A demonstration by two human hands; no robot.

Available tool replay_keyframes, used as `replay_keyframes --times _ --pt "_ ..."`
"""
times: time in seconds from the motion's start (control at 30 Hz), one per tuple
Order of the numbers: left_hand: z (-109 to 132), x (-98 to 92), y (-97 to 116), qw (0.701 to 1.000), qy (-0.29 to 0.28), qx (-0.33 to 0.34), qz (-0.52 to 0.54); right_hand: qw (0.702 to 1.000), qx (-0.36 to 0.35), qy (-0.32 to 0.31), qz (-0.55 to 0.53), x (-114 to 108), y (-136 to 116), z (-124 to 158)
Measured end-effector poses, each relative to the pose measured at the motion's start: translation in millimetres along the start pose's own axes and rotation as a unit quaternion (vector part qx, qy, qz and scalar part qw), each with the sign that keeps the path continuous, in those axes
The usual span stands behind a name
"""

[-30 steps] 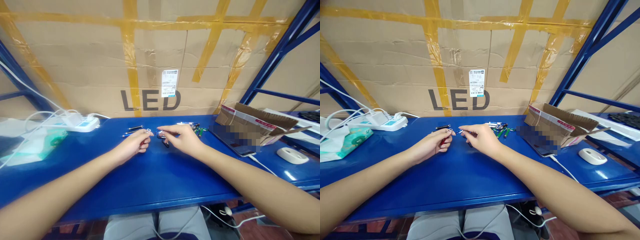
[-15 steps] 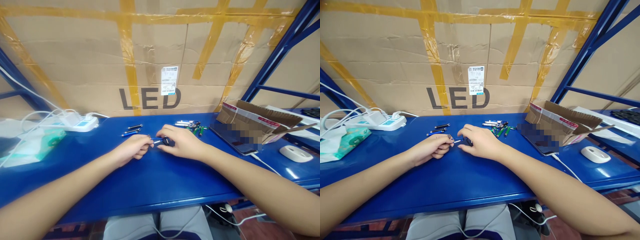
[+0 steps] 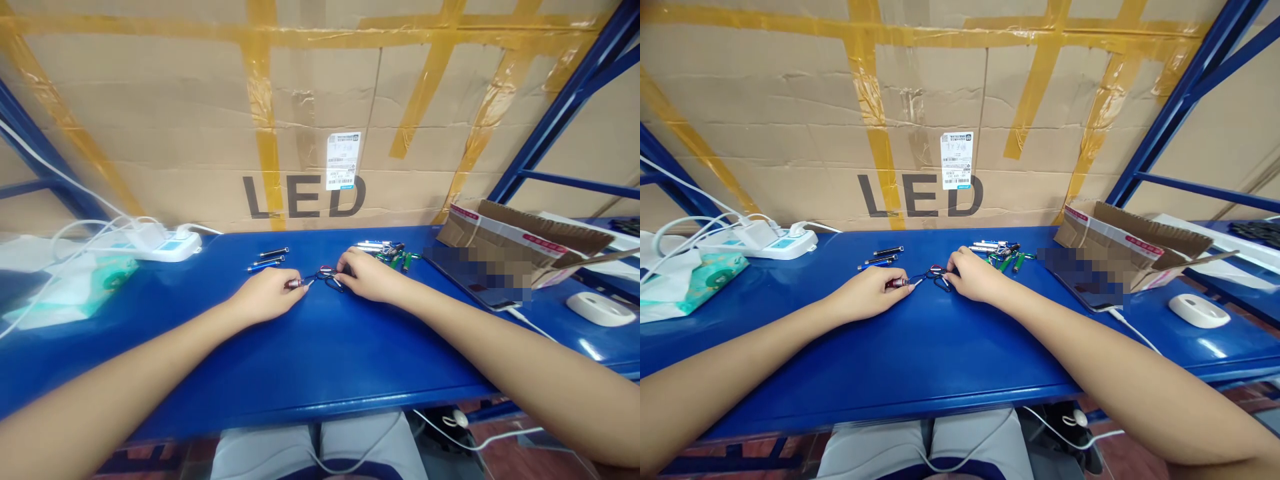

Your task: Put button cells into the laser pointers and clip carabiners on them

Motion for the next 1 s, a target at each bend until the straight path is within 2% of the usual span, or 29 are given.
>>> replay_keyframes --times 0.17,0.27,0.4,0.47,0.53,0.63,0.7,0.77,0.87,0.93,1.0 --pt "0 -1.0 -2 1.000 0.010 0.001 0.015 1.000 0.022 0.000 0.007 -7 -1 2" --pt "0 -3.8 -4 1.000 0.025 -0.012 0.014 0.998 0.057 0.031 -0.004 -19 0 4" --pt "0 -6.9 -5 0.998 0.041 -0.041 0.036 0.988 0.057 0.084 -0.113 -29 -7 6" --pt "0 -6.4 -2 0.992 0.043 -0.048 0.108 0.968 0.053 0.082 -0.229 -26 -13 6" --pt "0 -4.8 3 0.980 0.042 -0.043 0.190 0.933 0.044 0.066 -0.351 -19 -21 7" --pt "1 -1.8 12 0.966 0.039 -0.019 0.254 0.896 0.014 0.051 -0.442 -13 -32 10" --pt "3 0.3 16 0.962 0.035 -0.009 0.272 0.899 -0.004 0.056 -0.433 -13 -34 12" --pt "4 3.8 17 0.948 0.019 -0.015 0.317 0.929 -0.034 0.055 -0.364 -15 -36 15" --pt "6 13.1 19 0.897 -0.045 -0.054 0.437 0.972 -0.125 0.021 -0.200 -18 -44 20" --pt "6 18.4 21 0.857 -0.088 -0.076 0.502 0.978 -0.163 -0.002 -0.132 -18 -47 23" --pt "7 21.4 23 0.831 -0.120 -0.082 0.538 0.979 -0.176 -0.017 -0.102 -17 -49 24"
Point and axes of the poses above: each hand's wrist, its own z-axis away from the middle knuckle, its own x-axis out of the palm, y = z × x, the point moved 5 cm from there along -z, towards the middle knuckle
